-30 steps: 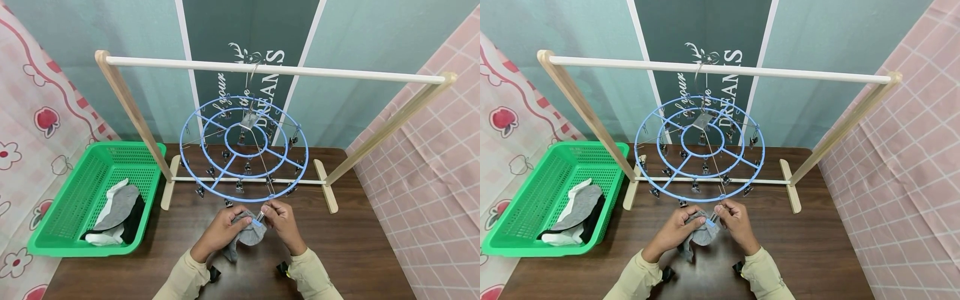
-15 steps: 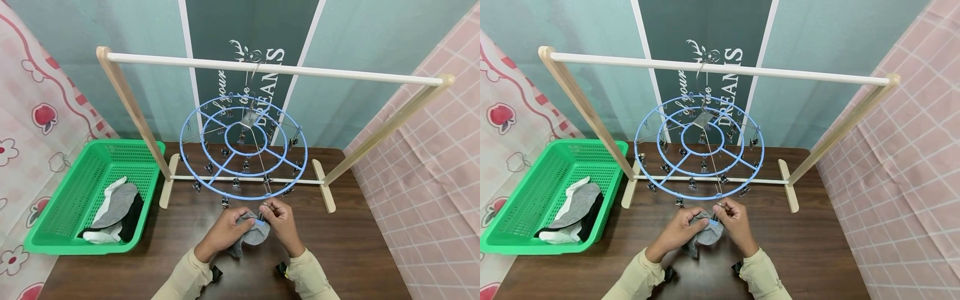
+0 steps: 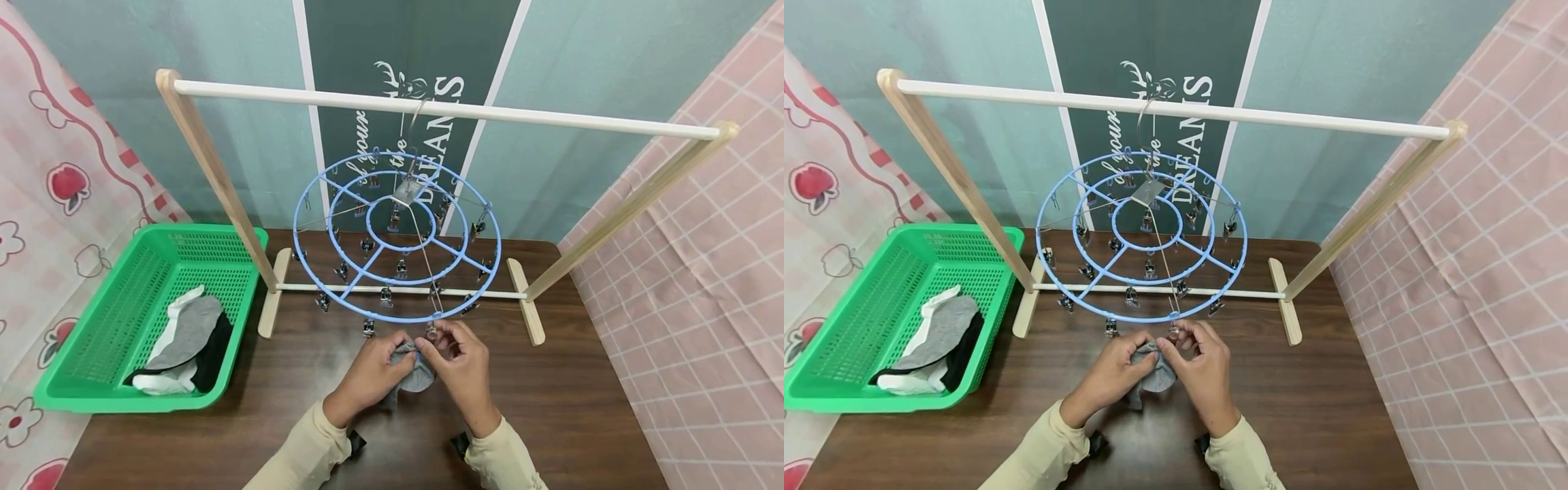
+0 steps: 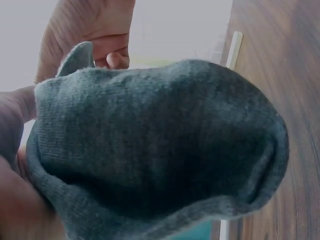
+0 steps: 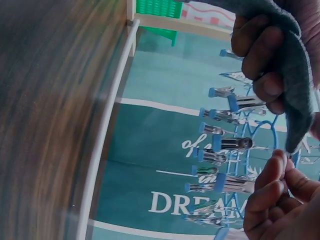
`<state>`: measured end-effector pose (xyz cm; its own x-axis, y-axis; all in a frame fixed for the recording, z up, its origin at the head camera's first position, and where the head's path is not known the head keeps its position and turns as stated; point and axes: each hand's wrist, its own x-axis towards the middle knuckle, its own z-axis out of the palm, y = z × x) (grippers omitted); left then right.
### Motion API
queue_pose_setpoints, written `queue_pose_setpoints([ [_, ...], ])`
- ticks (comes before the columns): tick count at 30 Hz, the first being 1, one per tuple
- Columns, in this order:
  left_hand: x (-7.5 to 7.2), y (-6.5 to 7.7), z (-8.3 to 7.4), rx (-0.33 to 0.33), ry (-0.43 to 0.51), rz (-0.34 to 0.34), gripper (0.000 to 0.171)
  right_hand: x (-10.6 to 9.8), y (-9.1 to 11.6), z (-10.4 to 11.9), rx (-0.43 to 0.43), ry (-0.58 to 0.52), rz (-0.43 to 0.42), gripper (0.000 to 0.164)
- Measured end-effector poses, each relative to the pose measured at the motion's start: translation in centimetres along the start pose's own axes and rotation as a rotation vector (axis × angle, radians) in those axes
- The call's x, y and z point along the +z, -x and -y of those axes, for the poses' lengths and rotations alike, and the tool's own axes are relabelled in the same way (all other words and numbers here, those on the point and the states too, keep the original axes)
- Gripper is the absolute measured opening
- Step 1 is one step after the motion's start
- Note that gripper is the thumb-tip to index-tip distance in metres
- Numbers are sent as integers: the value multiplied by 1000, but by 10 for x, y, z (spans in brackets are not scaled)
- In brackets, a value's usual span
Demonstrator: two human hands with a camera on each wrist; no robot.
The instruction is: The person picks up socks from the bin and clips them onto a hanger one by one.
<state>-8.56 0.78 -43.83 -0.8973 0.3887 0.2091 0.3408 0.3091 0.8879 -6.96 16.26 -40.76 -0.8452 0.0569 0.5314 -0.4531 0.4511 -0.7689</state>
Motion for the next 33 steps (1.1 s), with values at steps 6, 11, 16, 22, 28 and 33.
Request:
queue_pose_setpoints([
  [6,1,3,0,13,-155,55,2,2,-2,1,-50,47,-43,23],
  [11,-3,12,1,34,-299,158,18,1,-2,-1,-45,59,-54,22],
  [16,-17,23,1,12,-324,259,34,-1,-3,-3,-59,65,-67,23],
  [22,-43,31,8,-45,-201,297,29,-2,2,-31,-116,117,-114,31],
  [28,-76,38,23,-90,-67,149,22,-3,11,-55,-204,125,-198,44],
  [33,-106,46,31,-158,-50,29,20,0,14,-52,-240,82,-254,25],
])
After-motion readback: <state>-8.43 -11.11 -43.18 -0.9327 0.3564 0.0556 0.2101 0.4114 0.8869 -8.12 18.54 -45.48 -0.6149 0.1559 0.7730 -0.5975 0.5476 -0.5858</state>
